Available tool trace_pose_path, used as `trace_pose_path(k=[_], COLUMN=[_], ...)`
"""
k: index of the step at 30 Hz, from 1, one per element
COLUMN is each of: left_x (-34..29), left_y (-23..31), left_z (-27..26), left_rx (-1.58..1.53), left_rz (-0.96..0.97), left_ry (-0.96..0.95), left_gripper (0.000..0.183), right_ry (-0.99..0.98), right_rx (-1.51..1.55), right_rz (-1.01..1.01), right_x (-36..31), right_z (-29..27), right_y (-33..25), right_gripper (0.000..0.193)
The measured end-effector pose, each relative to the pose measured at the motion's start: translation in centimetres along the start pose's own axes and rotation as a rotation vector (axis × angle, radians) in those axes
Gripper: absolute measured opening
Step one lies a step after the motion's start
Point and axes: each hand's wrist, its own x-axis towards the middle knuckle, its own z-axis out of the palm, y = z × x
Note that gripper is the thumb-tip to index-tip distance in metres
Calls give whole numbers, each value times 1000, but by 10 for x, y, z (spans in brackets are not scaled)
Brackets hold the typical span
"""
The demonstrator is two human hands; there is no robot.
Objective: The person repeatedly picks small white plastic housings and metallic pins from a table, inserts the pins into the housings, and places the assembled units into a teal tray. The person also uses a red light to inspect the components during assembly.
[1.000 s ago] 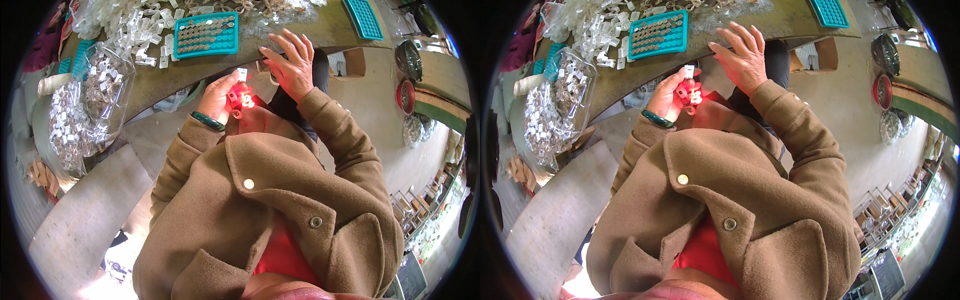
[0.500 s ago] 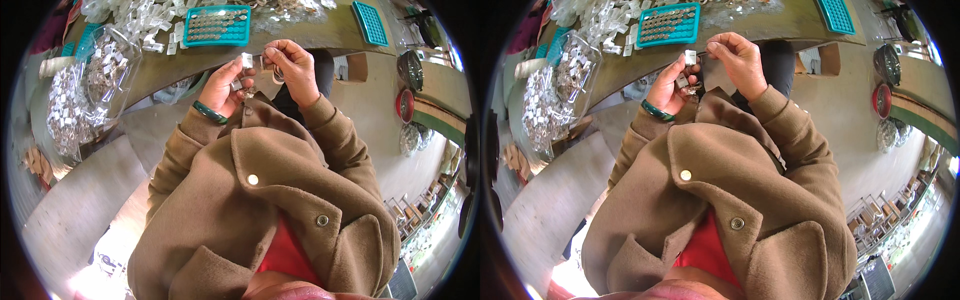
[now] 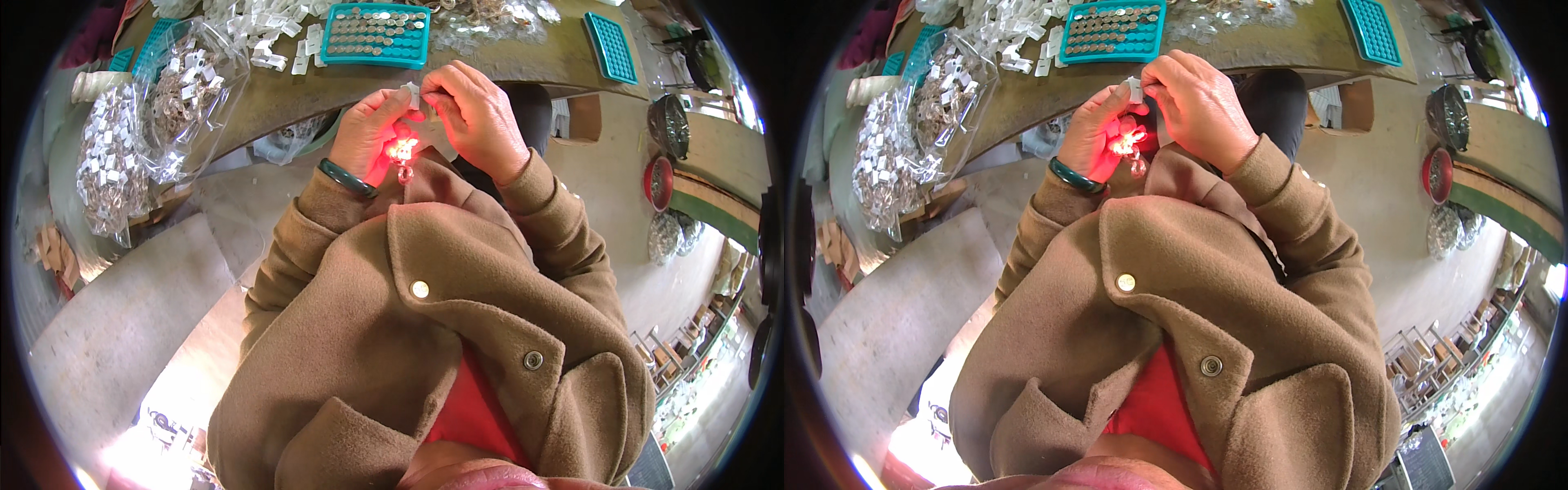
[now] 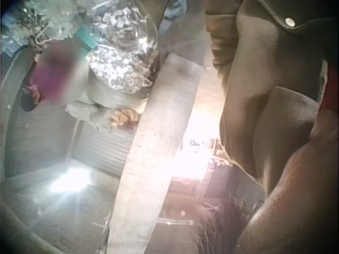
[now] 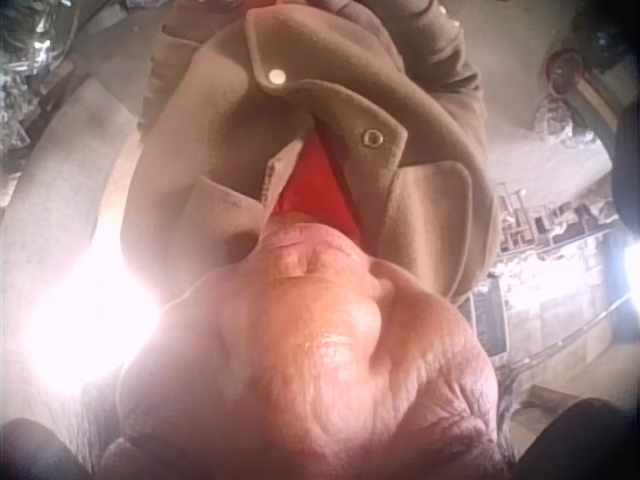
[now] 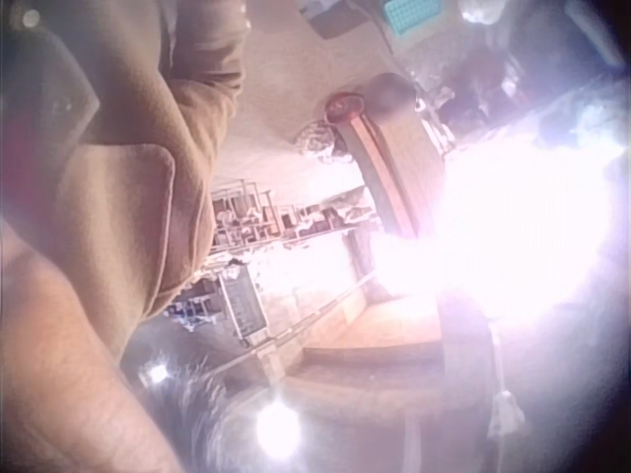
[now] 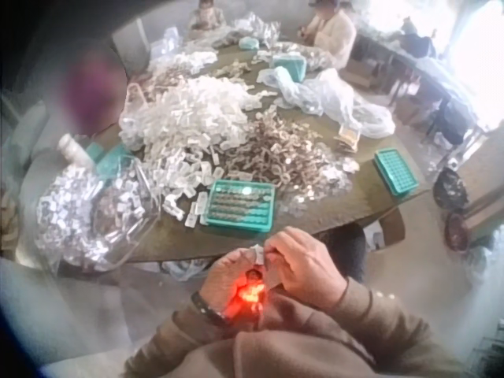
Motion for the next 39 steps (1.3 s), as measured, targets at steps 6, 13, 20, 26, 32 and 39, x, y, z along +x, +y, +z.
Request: trace_pose_path(k=[6,13,20,26,32,39], left_x=[-4,0,8,17,15,-14], left_y=[-1,7,10,4,9,83], left_z=[-1,-11,-20,-34,-13,-14], left_rx=[-90,-84,-241,-278,160,642], left_rz=[-90,-234,-265,-353,-20,479], left_ry=[53,63,32,-91,98,147], left_gripper=[30,25,32,23,22,18], right_ry=[-94,-64,-113,-76,-179,208], right_rx=[-31,151,368,216,191,80], right_rz=[-30,82,269,64,66,369], right_x=[10,16,19,19,27,97], right_z=[-1,11,3,14,11,-44], right_y=[-1,0,3,10,18,79], right_gripper=[8,8,7,8,10,19])
